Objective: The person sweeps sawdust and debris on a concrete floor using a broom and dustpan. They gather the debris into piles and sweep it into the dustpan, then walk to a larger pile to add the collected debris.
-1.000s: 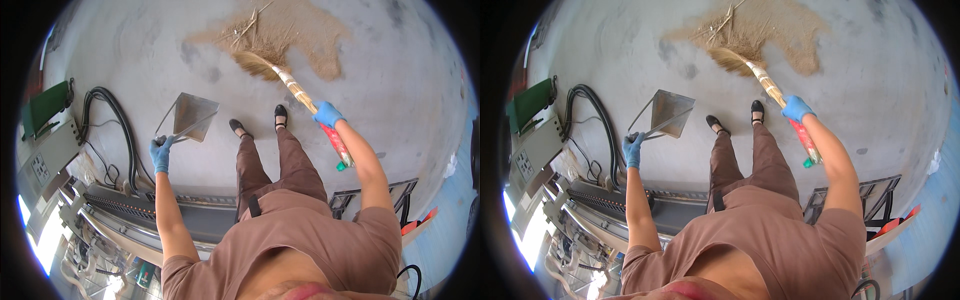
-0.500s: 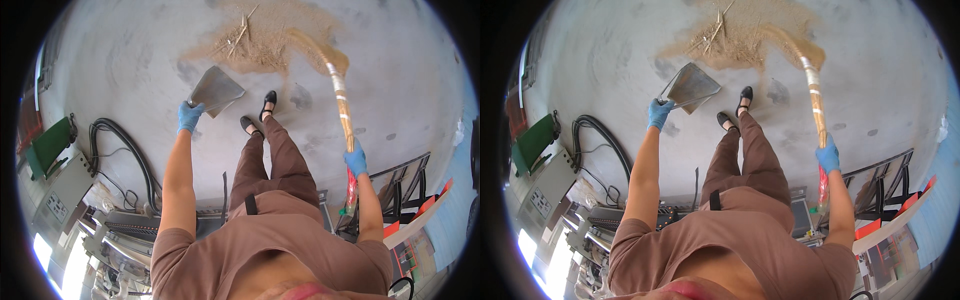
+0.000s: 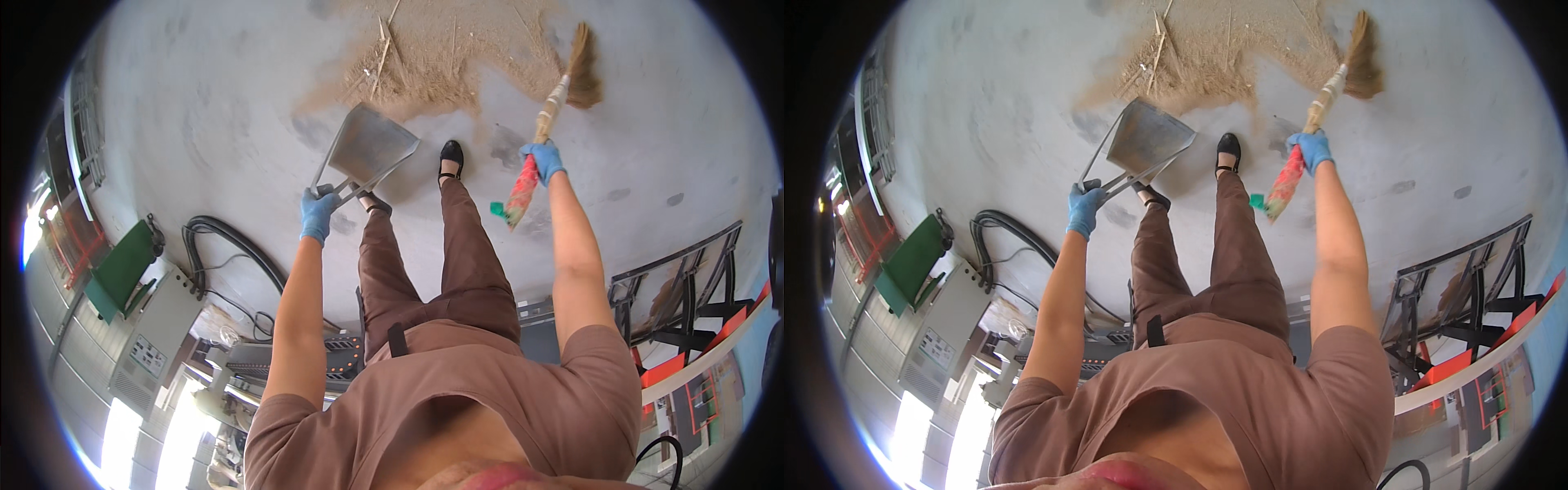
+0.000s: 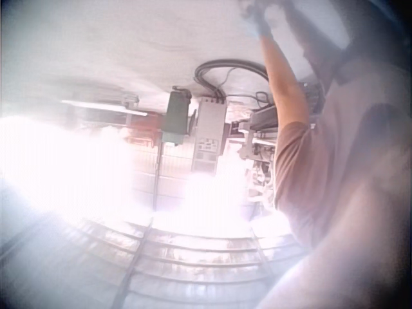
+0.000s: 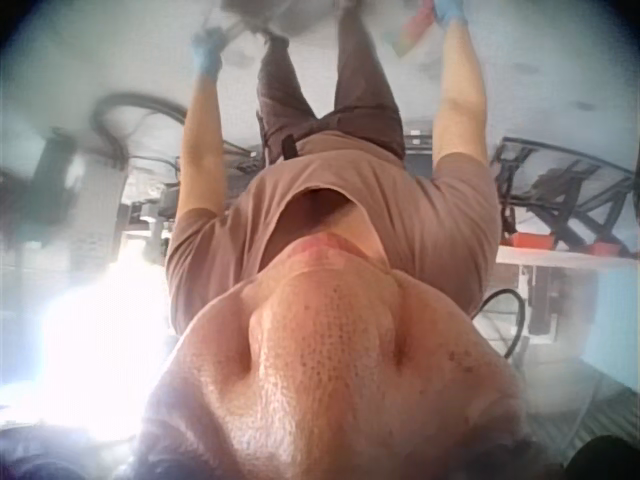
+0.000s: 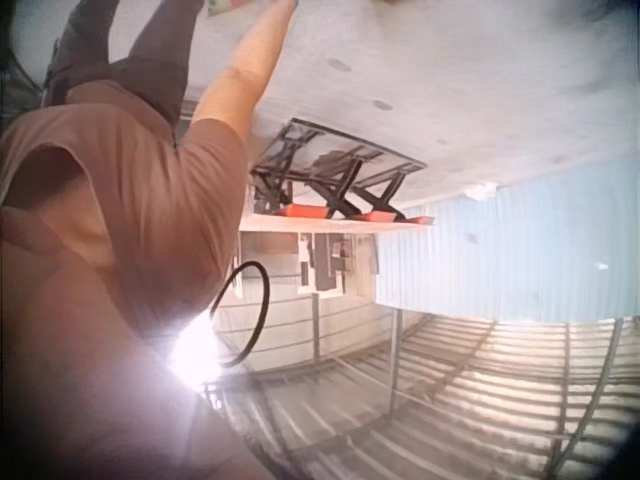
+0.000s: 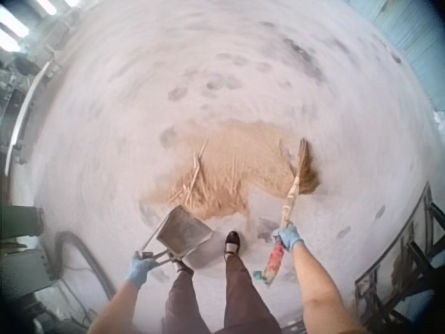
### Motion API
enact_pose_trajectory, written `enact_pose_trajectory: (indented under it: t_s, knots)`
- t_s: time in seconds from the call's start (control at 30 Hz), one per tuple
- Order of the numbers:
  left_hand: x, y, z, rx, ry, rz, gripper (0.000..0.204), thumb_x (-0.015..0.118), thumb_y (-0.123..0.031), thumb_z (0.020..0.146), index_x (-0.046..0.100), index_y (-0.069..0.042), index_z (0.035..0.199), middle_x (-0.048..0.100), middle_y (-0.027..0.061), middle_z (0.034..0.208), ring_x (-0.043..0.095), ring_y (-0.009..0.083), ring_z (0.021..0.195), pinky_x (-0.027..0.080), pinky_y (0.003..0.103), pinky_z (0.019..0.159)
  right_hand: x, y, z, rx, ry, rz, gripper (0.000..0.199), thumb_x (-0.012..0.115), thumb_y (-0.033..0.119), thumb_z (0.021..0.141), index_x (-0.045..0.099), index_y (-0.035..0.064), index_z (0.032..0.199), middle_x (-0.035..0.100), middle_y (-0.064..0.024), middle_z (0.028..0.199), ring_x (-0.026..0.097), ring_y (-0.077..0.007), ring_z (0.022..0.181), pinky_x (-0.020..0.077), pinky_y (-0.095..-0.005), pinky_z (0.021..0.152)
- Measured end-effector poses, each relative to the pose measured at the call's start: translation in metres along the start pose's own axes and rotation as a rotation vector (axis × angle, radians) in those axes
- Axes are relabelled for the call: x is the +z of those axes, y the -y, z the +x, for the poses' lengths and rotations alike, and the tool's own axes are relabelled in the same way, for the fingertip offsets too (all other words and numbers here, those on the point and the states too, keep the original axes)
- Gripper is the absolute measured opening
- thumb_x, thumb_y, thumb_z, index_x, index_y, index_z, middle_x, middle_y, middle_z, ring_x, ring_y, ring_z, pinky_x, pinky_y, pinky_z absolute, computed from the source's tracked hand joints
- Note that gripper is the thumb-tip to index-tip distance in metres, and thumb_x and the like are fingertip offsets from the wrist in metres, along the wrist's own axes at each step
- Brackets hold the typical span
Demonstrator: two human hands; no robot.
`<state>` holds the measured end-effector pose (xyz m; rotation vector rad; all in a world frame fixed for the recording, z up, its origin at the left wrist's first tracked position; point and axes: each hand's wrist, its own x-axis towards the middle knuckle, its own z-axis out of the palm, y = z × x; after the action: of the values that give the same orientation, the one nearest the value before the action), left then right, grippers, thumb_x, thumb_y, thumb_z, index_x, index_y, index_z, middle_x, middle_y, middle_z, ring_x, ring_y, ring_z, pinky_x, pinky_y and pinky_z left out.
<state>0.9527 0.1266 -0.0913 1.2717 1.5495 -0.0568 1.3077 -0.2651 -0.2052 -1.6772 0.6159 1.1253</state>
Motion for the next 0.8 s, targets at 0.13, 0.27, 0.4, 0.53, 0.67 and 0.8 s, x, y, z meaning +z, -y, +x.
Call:
enact_pose_trajectory:
  t_s: [0.13, 0.27, 0.4, 0.53, 0.67, 0.8]
  knots:
    - [0.039, -0.034, 0.022, 0.09, 0.075, -0.023, 0.031, 0.071, -0.004, 0.071, 0.059, 0.002, 0.099, 0.065, 0.0124, 0.089, 0.065, 0.0198, 0.072, 0.056, 0.032, 0.067, 0.036, -0.02, -0.03, -0.013, 0.045, -0.154, 0.035, 0.066, -0.004, 0.07, 0.053, -0.0042, 0.103, 0.061, -0.0132, 0.071, 0.06, -0.0245, 0.055, 0.0518, -0.0383, 0.051]
    - [0.088, -0.071, 0.033, 0.116, 0.219, 0.059, 0.028, 0.072, -0.003, 0.072, 0.06, 0.0, 0.097, 0.065, 0.0092, 0.089, 0.064, 0.0169, 0.078, 0.055, 0.032, 0.071, 0.048, -0.019, -0.067, 0.06, 0.168, -0.215, 0.044, 0.063, -0.006, 0.071, 0.048, -0.0034, 0.113, 0.06, -0.0137, 0.071, 0.059, -0.0239, 0.054, 0.0519, -0.0377, 0.051]
    - [0.165, -0.124, 0.031, 0.258, 0.309, 0.116, 0.033, 0.074, -0.01, 0.073, 0.058, 0.002, 0.099, 0.063, 0.0107, 0.093, 0.063, 0.0175, 0.082, 0.055, 0.034, 0.073, 0.05, 0.015, -0.078, 0.106, 0.381, -0.368, 0.041, 0.063, -0.005, 0.071, 0.05, -0.004, 0.11, 0.06, -0.0152, 0.069, 0.06, -0.0243, 0.055, 0.0521, -0.0379, 0.051]
    - [0.235, -0.193, 0.032, 0.399, 0.375, 0.473, 0.051, 0.079, -0.019, 0.067, 0.058, 0.007, 0.106, 0.066, 0.0174, 0.099, 0.065, 0.0229, 0.089, 0.053, 0.034, 0.076, 0.041, 0.071, -0.074, 0.142, 0.602, -0.428, 0.03, 0.066, -0.001, 0.072, 0.055, -0.0034, 0.1, 0.06, -0.0143, 0.067, 0.061, -0.0239, 0.054, 0.0519, -0.0359, 0.051]
    - [0.249, -0.222, 0.034, 0.377, 0.499, 0.427, 0.047, 0.079, -0.022, 0.069, 0.057, 0.001, 0.103, 0.063, 0.0091, 0.094, 0.06, 0.0172, 0.084, 0.051, 0.032, 0.073, 0.032, 0.113, -0.073, 0.2, 0.613, -0.321, 0.026, 0.07, 0.004, 0.074, 0.057, -0.0012, 0.095, 0.061, -0.0124, 0.068, 0.059, -0.0195, 0.053, 0.0503, -0.0328, 0.049]
    - [0.217, -0.192, 0.046, 0.431, 0.481, 0.361, 0.049, 0.079, -0.017, 0.067, 0.059, 0.001, 0.108, 0.066, 0.0127, 0.099, 0.064, 0.0207, 0.089, 0.052, 0.031, 0.078, 0.044, 0.123, -0.089, 0.18, 0.582, -0.385, 0.018, 0.07, 0.005, 0.072, 0.061, -0.0041, 0.086, 0.064, -0.0135, 0.069, 0.063, -0.0225, 0.056, 0.0509, -0.0319, 0.051]
